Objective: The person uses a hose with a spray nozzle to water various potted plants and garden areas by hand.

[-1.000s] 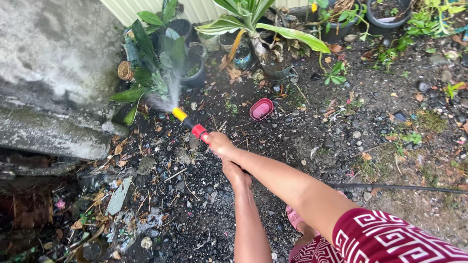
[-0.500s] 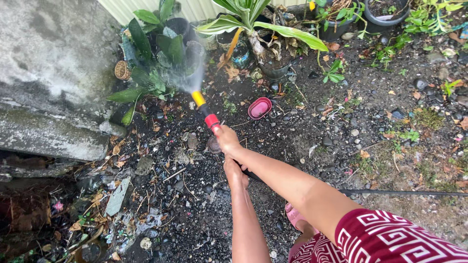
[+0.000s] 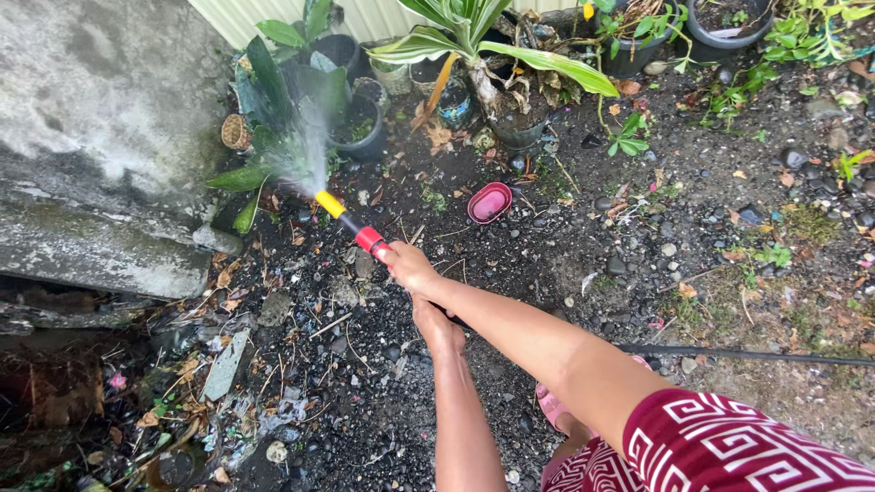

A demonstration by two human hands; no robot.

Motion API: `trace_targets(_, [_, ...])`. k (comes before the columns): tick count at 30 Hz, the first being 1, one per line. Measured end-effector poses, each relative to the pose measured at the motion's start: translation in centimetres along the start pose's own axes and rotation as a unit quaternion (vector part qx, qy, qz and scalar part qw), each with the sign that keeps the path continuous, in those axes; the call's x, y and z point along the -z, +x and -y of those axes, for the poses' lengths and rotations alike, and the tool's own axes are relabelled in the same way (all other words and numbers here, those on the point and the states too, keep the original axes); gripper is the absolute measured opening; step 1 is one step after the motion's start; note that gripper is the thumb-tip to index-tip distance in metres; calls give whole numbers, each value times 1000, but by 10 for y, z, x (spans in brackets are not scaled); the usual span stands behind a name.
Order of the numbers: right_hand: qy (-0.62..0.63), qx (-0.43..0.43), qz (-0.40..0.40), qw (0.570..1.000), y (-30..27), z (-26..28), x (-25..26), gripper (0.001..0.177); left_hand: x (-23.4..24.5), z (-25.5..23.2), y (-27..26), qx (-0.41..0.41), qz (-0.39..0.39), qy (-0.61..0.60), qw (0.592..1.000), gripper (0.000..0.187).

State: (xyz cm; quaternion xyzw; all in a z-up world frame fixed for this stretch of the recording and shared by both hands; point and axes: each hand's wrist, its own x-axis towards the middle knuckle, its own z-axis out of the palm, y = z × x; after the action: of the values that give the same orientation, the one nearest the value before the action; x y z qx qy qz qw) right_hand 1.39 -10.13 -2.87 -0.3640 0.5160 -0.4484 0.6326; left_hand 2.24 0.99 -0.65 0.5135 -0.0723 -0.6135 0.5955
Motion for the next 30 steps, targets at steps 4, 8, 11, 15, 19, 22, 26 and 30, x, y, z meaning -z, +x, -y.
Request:
trace_targets(4, [40,-13,2,999,-3,-5,0,23,14,11,11,-10,34,-2,999,36])
trace_targets(8, [60,-16,-63,996,-2,-19,29,26,26,43,30,5,87,34,996,35])
trace_targets(11, [123,-26,-110,986,-6,-34,68,29,11,64,24,42,92,74,992,31])
trace_targets(15, [182,-35,-184,965,-12,-47,126,24,-18,88,2,124,97,153,976,43])
trace_targets(19, [213,-68,-241,945,-30,-53,175,20,-32,109,-7,130,203,200,950,46])
trace_targets(22, [217,-58,-264,938,-37,-50,195,20,-43,120,-10,139,193,260,936,48])
trace_targets(26, [219,-43,-254,941,-39,-34,193,18,-51,116,-9,142,191,241,941,46])
trace_targets(30, [211,-5,-193,958,-29,-6,160,15,-51,94,-6,93,190,176,961,44])
